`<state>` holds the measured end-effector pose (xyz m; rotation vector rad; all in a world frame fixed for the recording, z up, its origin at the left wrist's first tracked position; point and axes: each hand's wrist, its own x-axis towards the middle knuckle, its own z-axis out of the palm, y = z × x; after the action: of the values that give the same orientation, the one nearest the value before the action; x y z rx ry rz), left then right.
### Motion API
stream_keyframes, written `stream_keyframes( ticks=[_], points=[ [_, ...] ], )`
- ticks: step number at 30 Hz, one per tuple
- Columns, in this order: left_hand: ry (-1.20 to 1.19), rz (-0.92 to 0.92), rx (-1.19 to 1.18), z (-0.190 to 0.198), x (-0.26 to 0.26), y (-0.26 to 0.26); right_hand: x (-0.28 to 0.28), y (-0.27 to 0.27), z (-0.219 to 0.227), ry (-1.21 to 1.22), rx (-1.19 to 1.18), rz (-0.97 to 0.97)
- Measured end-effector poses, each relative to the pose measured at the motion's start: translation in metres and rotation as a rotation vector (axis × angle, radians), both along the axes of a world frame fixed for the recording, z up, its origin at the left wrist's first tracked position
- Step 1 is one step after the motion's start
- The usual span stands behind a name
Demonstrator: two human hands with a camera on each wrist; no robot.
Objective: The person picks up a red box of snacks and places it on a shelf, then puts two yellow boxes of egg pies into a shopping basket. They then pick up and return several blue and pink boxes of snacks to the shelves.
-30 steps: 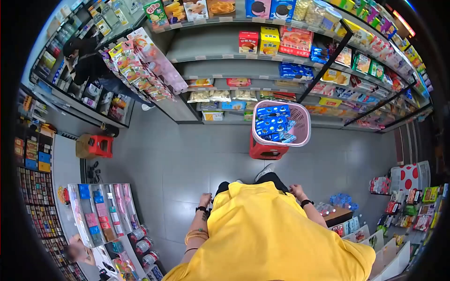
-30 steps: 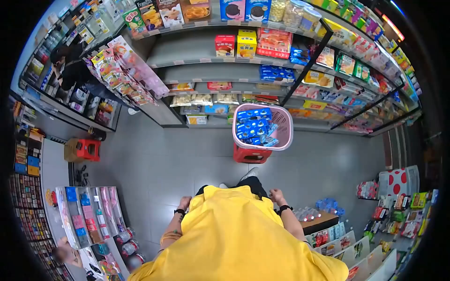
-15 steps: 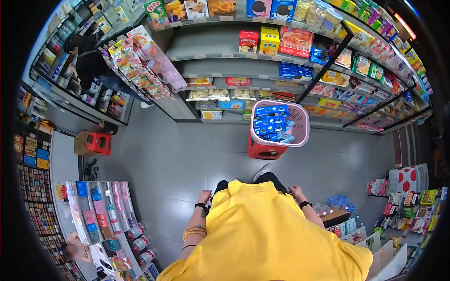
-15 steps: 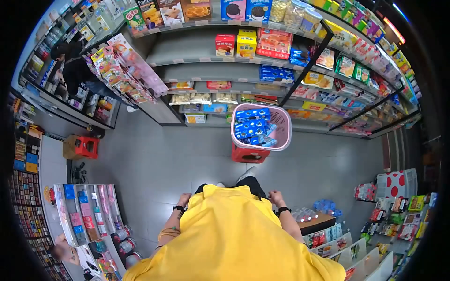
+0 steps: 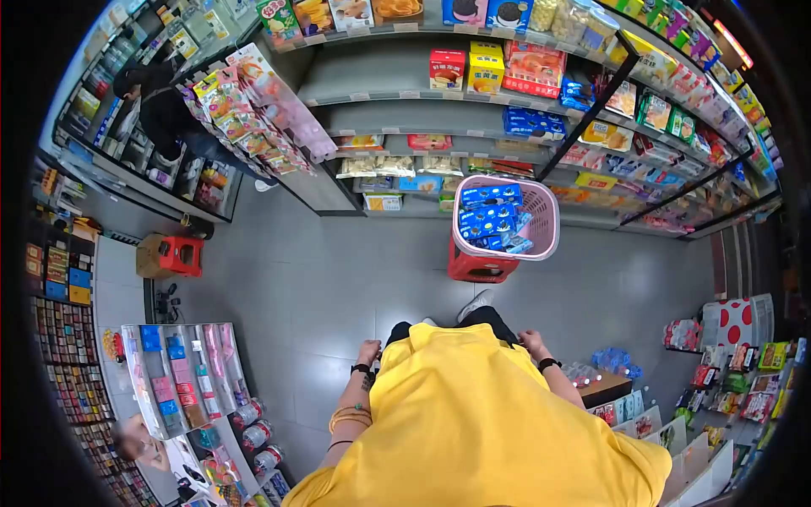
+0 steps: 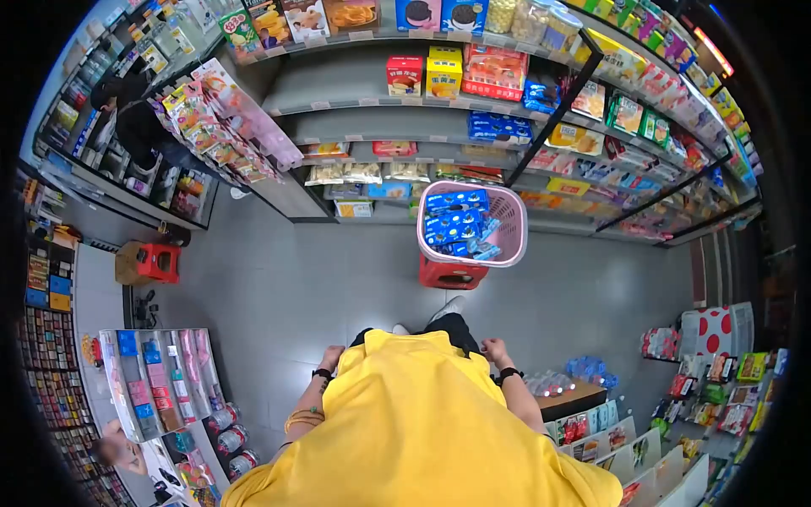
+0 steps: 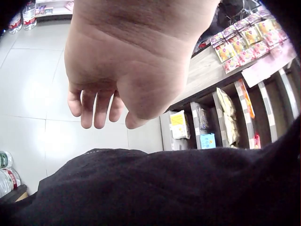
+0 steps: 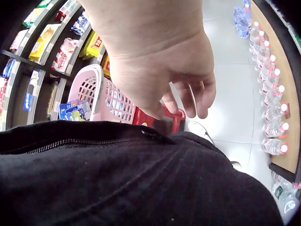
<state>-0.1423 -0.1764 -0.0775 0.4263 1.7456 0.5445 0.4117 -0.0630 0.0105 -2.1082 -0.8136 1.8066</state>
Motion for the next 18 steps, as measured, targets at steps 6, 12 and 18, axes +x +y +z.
stream_keyframes(
  ticks=[6,12,18],
  points=[
    [-0.001,0.016,0.003,-0.002,-0.002,-0.004,-0.002,0.000,0.007,-0.009,-0.013,0.004],
    [0.047,-0.059,0.003,0.013,0.000,0.003,-0.002,-0.002,0.011,-0.013,-0.015,0.010],
    [0.006,-0.019,-0.054,0.004,-0.008,0.008,0.000,-0.003,0.007,-0.016,-0.009,0.001]
  ],
)
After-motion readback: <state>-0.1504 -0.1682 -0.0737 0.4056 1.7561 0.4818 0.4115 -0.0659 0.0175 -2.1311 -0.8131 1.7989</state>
